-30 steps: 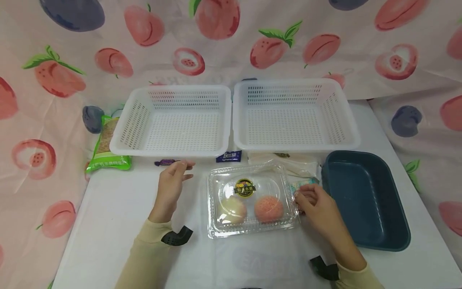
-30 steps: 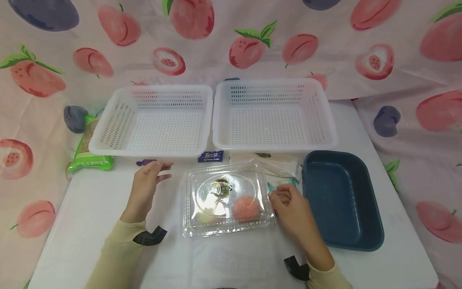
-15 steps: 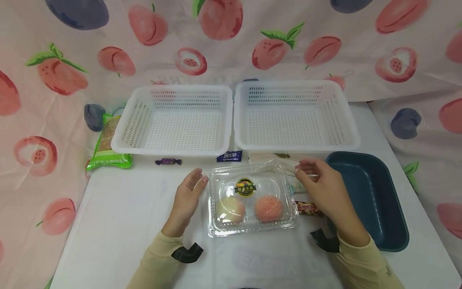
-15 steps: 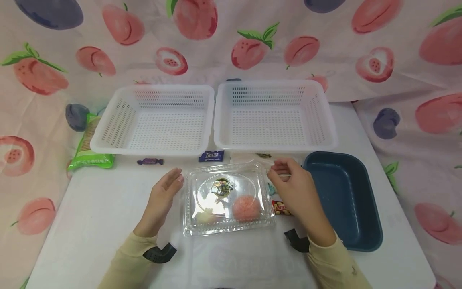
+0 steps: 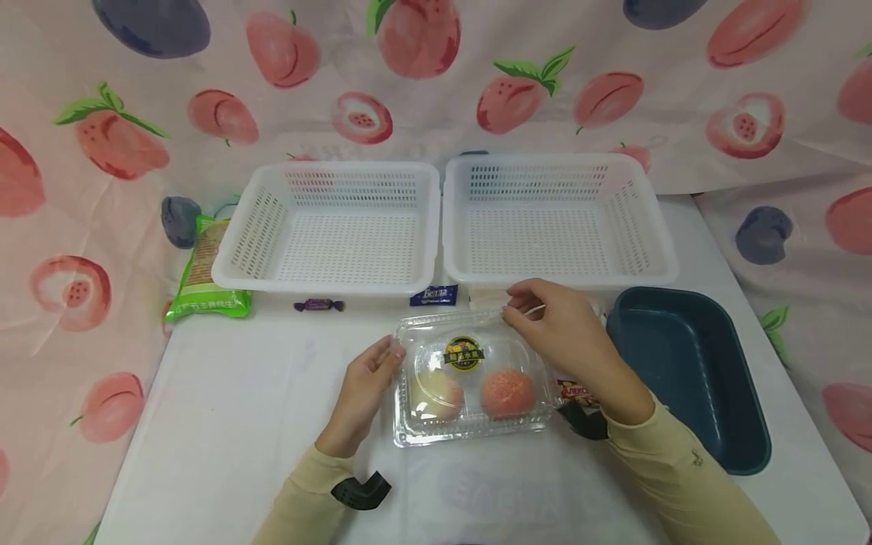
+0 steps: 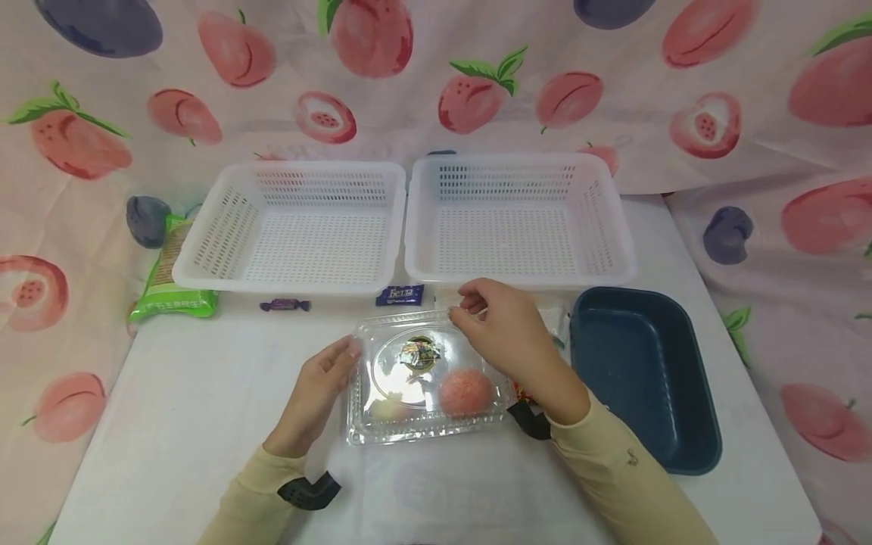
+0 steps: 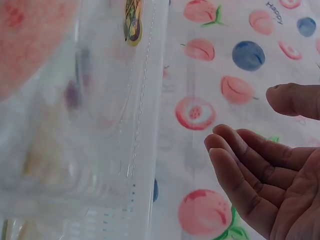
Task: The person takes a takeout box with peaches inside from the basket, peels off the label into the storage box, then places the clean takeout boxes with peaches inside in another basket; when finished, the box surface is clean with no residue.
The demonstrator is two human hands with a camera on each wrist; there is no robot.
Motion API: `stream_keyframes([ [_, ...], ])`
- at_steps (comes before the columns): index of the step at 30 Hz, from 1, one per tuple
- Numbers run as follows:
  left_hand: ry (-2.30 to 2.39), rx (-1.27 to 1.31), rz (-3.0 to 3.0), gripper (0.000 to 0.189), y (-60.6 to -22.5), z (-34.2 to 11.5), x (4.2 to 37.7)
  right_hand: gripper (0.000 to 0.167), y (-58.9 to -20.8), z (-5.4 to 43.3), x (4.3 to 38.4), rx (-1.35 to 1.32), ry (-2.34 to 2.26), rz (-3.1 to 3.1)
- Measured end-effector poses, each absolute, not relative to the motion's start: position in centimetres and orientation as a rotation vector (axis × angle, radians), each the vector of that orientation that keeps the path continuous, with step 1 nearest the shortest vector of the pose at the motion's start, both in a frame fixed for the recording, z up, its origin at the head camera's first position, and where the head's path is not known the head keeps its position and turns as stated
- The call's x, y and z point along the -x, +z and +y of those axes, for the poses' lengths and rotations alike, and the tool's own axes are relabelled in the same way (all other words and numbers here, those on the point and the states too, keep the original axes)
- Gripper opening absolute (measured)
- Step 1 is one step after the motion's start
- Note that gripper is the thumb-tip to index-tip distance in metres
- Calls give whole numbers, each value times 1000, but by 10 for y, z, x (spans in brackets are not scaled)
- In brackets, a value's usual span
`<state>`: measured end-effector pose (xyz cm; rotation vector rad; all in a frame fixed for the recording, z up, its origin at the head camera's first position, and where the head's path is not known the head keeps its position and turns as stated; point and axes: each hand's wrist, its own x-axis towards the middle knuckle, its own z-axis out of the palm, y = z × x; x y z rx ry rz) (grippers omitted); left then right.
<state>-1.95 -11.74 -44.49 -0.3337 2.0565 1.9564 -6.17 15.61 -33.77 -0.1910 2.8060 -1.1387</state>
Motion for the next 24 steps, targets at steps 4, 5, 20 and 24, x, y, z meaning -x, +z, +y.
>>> stream_keyframes([
  [4,1965,352,2035,61,-445,-116,18,30,-340,144,70,266,-1078,2789],
  [5,1967,354,2032,61,-445,-116,18,30,-341,141,72,277,-1063,2781],
  [20,1988,336,1983,61,-449,-115,16,27,-353,111,89,616,-627,2759],
  [24,1972,331,2004,60,-449,-113,16,23,-357,106,91,660,-471,2748],
])
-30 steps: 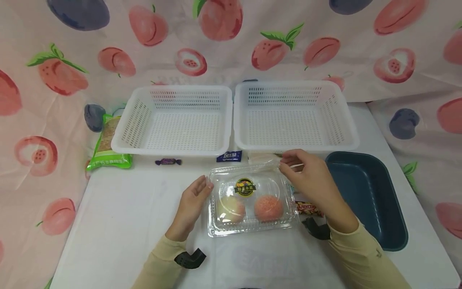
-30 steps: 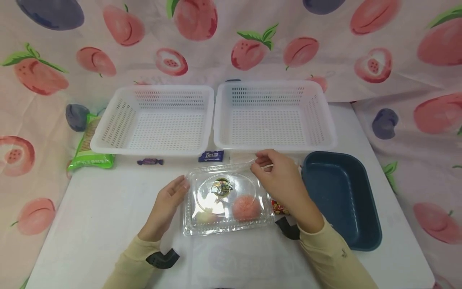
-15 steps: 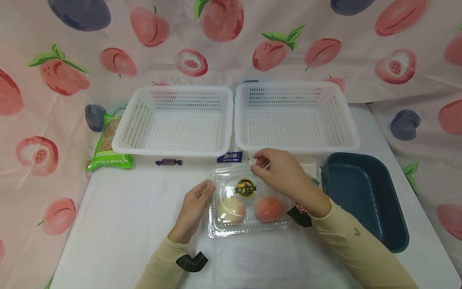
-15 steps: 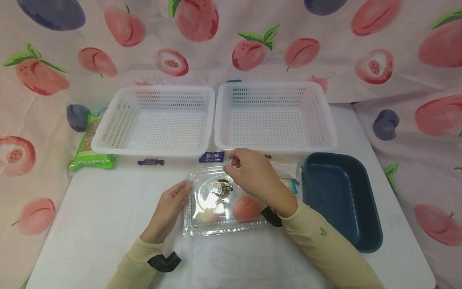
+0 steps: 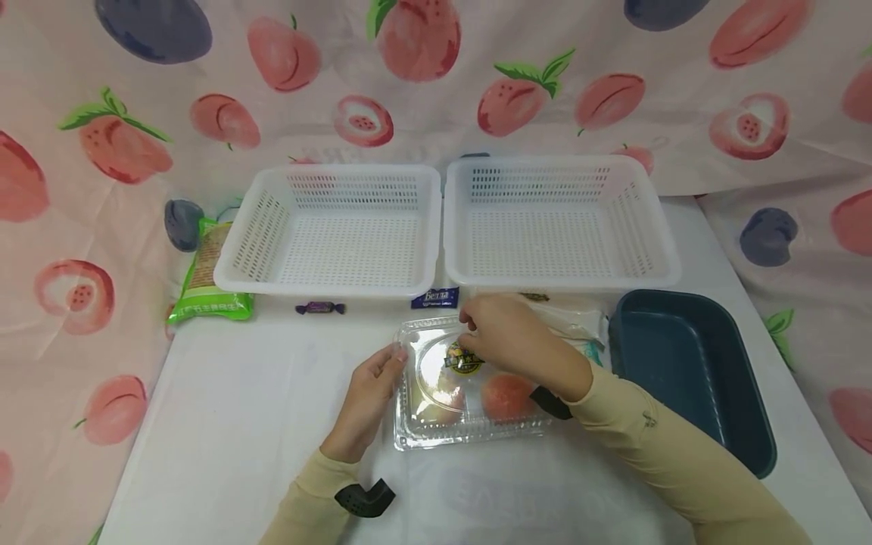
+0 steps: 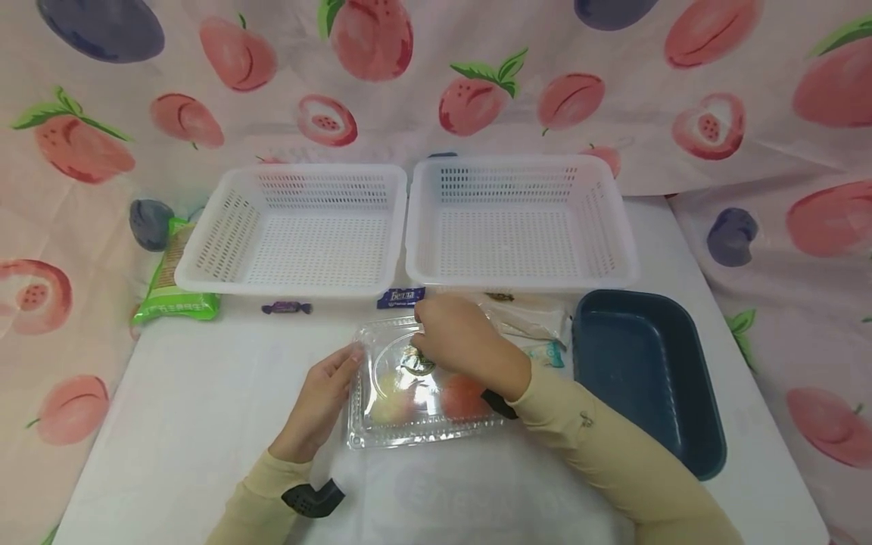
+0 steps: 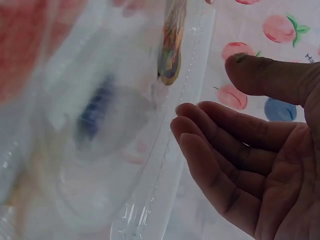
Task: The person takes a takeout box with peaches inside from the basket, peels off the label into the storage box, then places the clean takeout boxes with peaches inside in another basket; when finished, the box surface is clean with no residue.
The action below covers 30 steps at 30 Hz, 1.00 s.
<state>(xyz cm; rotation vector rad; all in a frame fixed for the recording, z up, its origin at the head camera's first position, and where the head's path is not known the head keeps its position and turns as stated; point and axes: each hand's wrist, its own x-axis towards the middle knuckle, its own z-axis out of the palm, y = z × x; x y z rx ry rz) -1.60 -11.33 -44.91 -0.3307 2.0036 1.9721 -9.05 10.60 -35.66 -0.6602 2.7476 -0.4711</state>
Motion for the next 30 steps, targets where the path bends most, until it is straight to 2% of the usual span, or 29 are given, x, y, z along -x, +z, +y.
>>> stream_keyframes([
  [11,1939,351,2033,59,-452,-112,18,12,-365,98,91,688,-301,2697],
  [16,1925,366,2045,58,-453,-112,19,23,-367,95,91,704,-286,2689],
  [23,1908,380,2063,55,-452,-113,19,24,-369,93,91,746,-251,2719],
  [30,1915,395,2061,55,-450,-114,18,33,-370,90,92,752,-269,2706],
])
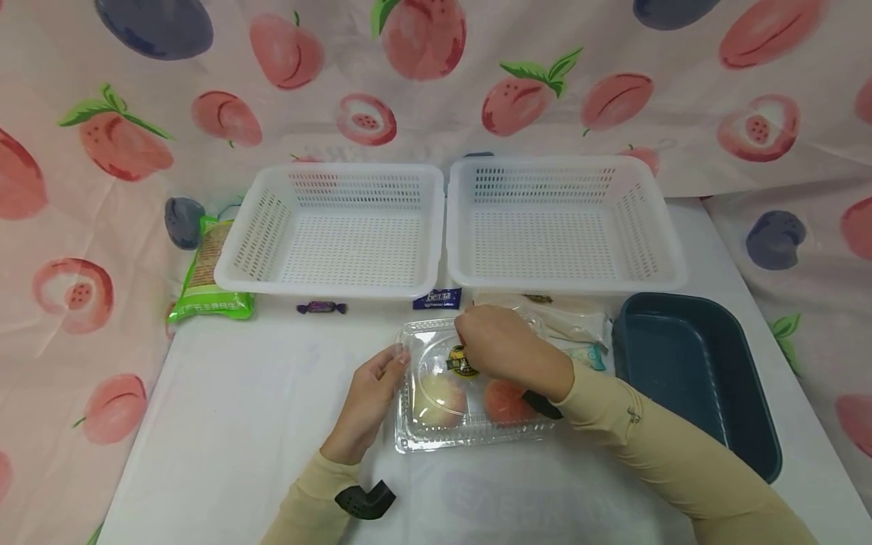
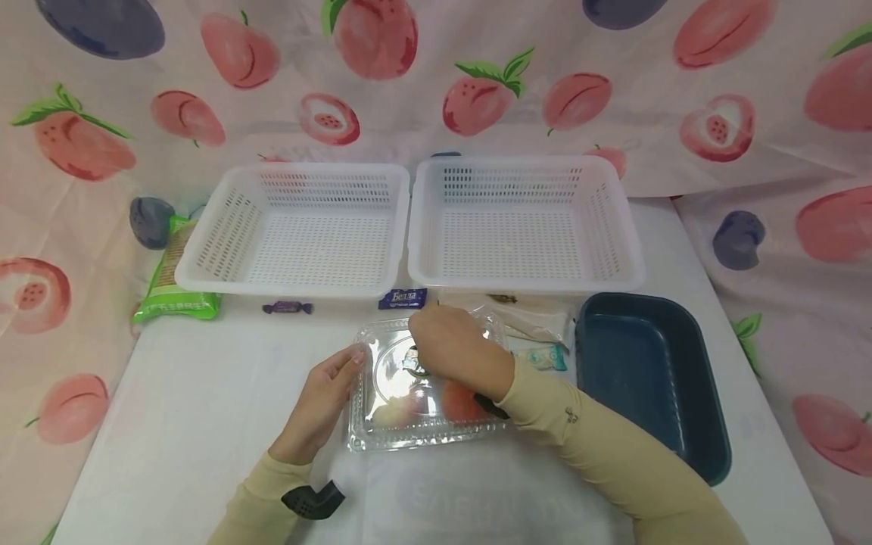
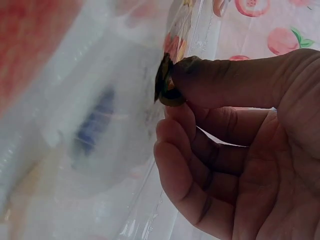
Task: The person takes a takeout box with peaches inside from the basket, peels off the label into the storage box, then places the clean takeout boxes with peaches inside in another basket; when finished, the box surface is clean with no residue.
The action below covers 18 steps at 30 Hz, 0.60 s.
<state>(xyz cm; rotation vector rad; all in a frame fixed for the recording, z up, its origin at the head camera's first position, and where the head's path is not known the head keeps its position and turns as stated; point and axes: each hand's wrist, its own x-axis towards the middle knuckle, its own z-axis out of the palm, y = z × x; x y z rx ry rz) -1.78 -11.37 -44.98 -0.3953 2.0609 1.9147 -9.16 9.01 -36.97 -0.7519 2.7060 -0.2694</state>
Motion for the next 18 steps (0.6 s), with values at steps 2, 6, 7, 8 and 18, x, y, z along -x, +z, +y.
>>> stream_keyframes([
  [2,1918,393,2059,55,-450,-114,18,34,-370,90,91,747,-274,2704],
  [6,1916,383,2067,56,-450,-114,18,32,-370,90,91,749,-278,2715],
  [7,1914,377,2077,56,-449,-114,19,31,-370,91,91,748,-280,2716],
  [8,1911,376,2078,56,-450,-114,19,30,-370,91,91,747,-283,2715],
  [18,1921,379,2030,53,-450,-116,21,16,-367,95,91,708,-406,2675],
])
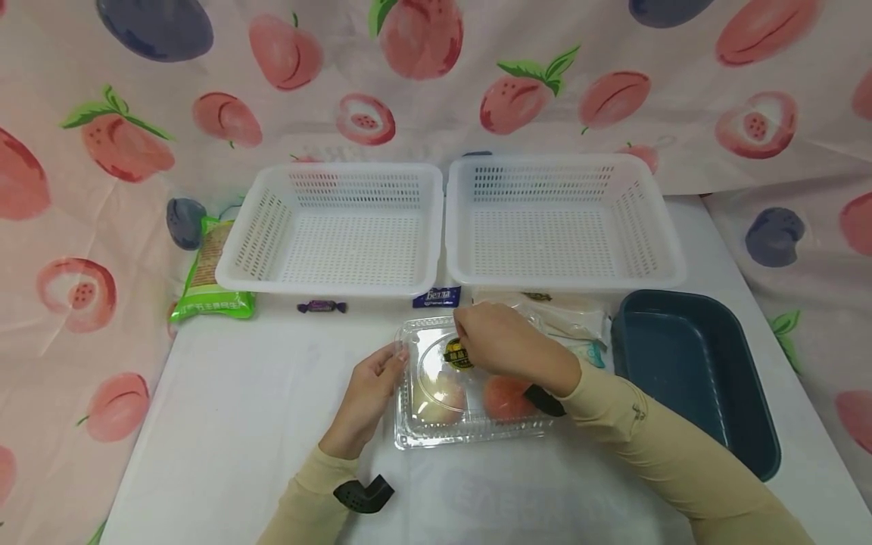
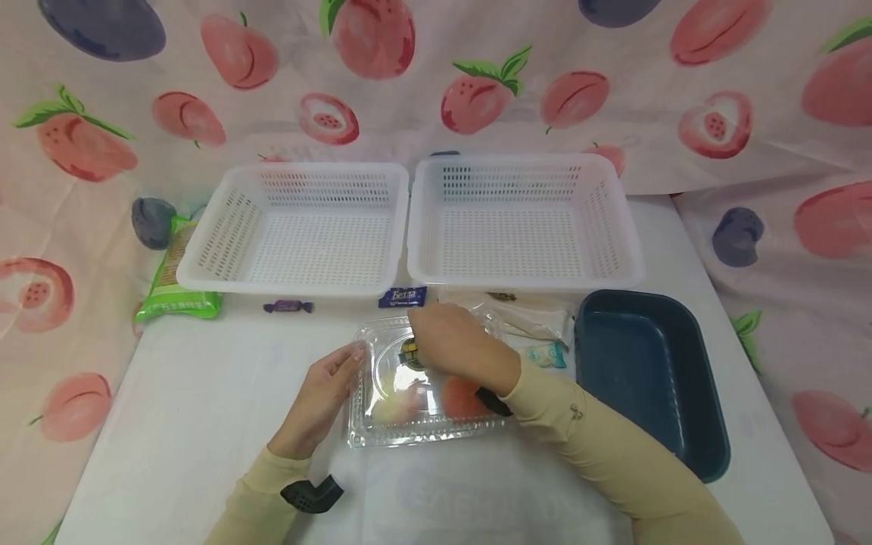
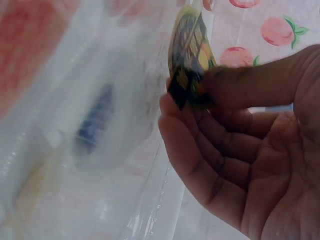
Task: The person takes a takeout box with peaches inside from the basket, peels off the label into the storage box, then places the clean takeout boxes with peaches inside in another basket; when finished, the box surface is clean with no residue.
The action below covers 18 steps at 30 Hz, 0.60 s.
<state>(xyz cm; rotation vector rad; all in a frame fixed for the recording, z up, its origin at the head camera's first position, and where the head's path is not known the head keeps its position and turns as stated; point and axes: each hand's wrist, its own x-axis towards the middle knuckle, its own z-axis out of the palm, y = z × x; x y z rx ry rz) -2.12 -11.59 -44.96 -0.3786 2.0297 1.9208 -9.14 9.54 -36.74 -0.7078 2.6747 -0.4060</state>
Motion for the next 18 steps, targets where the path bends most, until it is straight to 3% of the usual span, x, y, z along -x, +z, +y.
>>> stream_keyframes([
  [18,1880,348,2042,49,-449,-118,29,14,-343,130,90,599,-759,2763],
])
